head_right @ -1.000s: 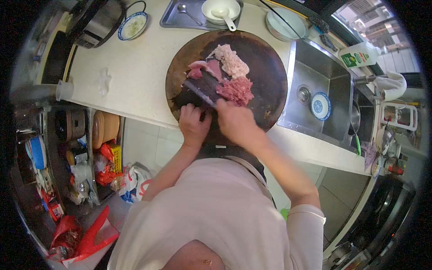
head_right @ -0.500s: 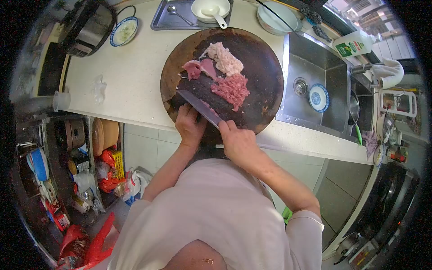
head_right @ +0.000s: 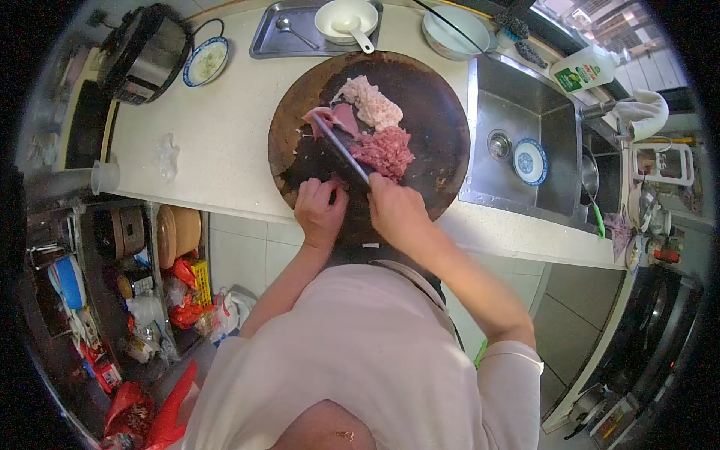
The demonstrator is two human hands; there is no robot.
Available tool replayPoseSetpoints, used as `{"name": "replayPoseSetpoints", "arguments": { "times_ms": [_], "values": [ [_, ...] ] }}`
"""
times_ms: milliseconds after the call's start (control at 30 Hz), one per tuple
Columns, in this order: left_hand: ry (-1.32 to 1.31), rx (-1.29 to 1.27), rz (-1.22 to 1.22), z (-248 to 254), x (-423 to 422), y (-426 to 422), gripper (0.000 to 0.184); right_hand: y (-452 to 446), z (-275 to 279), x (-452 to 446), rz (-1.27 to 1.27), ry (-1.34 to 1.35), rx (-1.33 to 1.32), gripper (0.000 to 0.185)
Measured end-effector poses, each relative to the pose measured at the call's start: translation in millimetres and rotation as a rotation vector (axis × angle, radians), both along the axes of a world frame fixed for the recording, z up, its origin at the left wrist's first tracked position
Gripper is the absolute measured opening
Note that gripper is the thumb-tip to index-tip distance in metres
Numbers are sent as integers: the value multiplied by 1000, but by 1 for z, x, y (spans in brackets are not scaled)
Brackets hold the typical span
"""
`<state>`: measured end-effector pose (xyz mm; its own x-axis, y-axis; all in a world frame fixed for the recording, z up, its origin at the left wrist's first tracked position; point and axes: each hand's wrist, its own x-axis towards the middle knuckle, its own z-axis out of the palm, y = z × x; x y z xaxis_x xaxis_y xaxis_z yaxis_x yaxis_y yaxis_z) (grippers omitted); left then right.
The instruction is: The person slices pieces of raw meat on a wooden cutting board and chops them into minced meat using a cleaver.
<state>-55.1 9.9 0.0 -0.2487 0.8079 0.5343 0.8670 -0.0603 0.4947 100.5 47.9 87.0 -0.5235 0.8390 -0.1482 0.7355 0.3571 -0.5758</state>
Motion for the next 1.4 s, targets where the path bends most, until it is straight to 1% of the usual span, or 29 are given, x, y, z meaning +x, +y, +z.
{"name": "replayPoseSetpoints", "arguments": {
  "times_ms": [33, 67, 167, 300, 400, 500, 567, 633, 733, 867, 967, 1100, 1200, 1300, 1367, 1400],
  "values": [
    [-3, -3, 9, 0, -1, 0, 9, -5, 1, 1, -28, 4, -8, 13],
    [-8, -7, 6, 0, -1, -1, 9, -12, 4, 4, -13, 15, -15, 18],
    [-25, -20, -7, 1, -3, -2, 9, -28, 14, 8, 53, -39, -56, 22],
    [-54, -28, -22, 7, -2, -2, 9, -39, 11, 16, 109, -120, -29, 19],
    [-60, -33, -3, 6, -3, 0, 10, -30, 14, 6, 115, -160, -52, 12],
    [-44, -53, 17, 2, -1, -1, 9, -5, -2, -25, 122, -69, 42, 11],
    [-29, -39, 18, 1, -3, -2, 9, 4, -7, -31, 98, -44, 58, 11],
    [-30, 6, -1, -1, -3, -2, 9, 4, -6, -28, 41, -24, 56, 10],
    [-55, -31, -13, 0, -3, -5, 8, -1, -4, -12, -32, -13, 57, 11],
    [-51, -11, 6, -1, -3, -4, 9, -26, 19, 0, 34, 9, -40, 13],
    [-51, -13, 8, 0, -4, -4, 9, -33, 11, 11, 46, -64, -98, 14],
    [-57, -12, 3, 2, -3, -3, 10, -28, 15, 14, 121, -103, -58, 13],
    [-43, -31, 9, -1, -3, -3, 10, -7, -3, -16, 142, -4, 41, 11],
    [-36, -10, 7, -1, -4, -4, 10, 17, -11, -41, 127, 15, 63, 10],
    [-42, -15, -7, -1, -3, -6, 9, 25, -3, -31, 46, -12, -20, 11],
    [-49, -29, -8, -1, -2, -8, 9, 24, -7, -24, -4, 82, 19, 12]
  ]
}}
